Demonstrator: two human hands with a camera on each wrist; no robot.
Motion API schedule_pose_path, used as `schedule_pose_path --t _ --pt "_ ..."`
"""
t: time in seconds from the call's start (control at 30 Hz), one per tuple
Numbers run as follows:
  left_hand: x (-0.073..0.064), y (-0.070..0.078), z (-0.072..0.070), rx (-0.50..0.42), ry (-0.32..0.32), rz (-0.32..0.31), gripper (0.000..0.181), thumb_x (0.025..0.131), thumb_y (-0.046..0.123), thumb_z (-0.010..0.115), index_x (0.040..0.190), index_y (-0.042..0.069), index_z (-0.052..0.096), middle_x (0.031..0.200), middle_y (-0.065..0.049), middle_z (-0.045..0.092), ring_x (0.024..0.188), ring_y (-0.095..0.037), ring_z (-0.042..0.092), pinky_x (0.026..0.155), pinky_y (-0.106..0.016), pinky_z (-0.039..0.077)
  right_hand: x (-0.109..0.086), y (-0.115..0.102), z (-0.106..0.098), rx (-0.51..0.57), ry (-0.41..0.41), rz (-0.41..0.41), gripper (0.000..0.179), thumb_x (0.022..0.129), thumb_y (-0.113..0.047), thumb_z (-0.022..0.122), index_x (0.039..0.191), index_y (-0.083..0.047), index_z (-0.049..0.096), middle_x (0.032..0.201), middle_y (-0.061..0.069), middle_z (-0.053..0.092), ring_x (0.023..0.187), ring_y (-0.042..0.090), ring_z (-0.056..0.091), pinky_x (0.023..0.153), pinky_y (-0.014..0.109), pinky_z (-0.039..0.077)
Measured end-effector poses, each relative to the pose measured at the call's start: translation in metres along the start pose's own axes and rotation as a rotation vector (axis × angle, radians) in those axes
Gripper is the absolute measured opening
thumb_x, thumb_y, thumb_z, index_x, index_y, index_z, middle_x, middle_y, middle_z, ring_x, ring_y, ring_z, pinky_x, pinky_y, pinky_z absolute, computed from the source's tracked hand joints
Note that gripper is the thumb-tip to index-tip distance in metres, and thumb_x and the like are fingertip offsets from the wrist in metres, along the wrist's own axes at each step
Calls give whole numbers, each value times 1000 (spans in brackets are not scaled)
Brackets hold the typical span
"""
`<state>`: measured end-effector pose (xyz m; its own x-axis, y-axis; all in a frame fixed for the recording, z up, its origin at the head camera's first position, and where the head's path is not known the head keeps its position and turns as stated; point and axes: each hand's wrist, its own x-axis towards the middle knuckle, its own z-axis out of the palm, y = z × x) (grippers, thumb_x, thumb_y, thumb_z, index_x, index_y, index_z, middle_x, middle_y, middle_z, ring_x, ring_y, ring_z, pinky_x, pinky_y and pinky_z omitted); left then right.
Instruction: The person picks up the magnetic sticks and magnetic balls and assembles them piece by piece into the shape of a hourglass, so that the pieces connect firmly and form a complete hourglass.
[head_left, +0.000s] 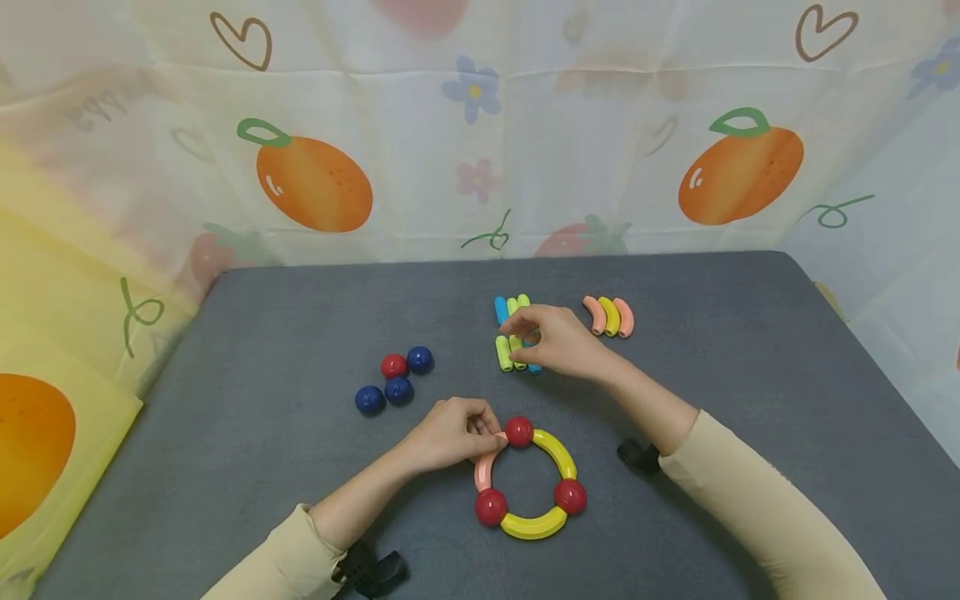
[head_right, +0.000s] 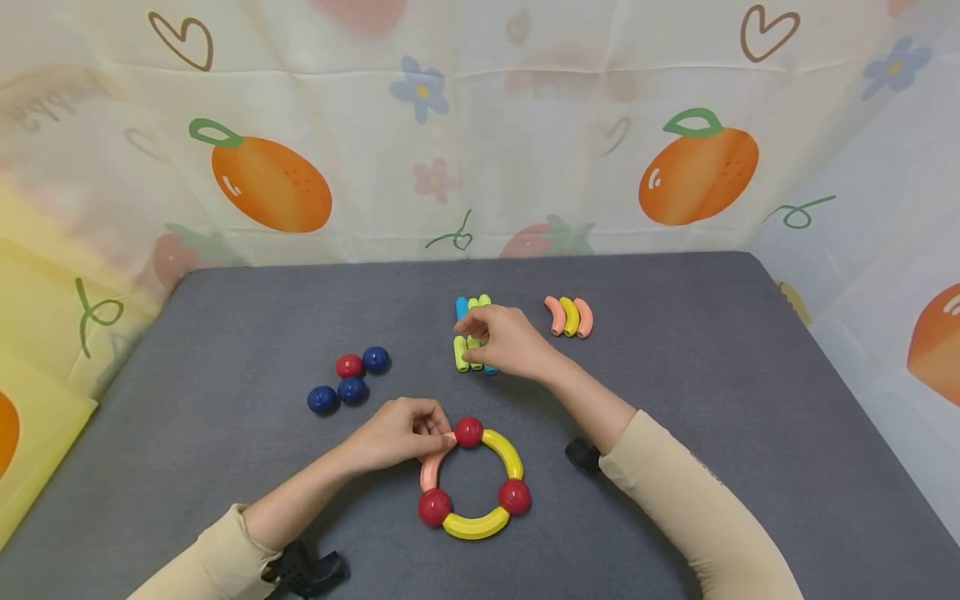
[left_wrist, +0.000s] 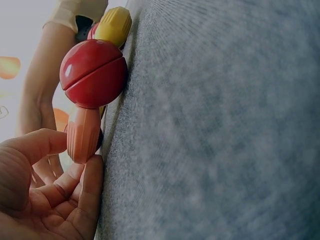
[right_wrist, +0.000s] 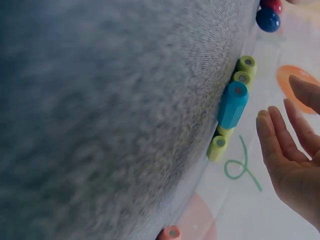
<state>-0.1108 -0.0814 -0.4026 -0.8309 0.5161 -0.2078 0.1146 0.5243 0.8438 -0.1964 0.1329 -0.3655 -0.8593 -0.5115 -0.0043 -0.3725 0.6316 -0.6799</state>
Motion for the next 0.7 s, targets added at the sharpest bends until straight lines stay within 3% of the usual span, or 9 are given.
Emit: schedule_pose_path --t 0.23,0.7 --pt "1 0 -1 -6 -7 -5 12 86 23 72 85 10 71 71 3 65 58 -6 52 51 -18 39 14 -3 5 -17 -51 -16 47 81 -16 80 125 -7 65 127 9 69 121 25 64 101 43 53" --pt "1 -1 0 -5 -14 -13 13 86 23 71 86 11 70 72 3 65 59 -6 52 52 -18 40 25 0 13 -91 -104 -41 56 77 -14 83 128 -5 64 129 10 69 121 24 63 99 42 53"
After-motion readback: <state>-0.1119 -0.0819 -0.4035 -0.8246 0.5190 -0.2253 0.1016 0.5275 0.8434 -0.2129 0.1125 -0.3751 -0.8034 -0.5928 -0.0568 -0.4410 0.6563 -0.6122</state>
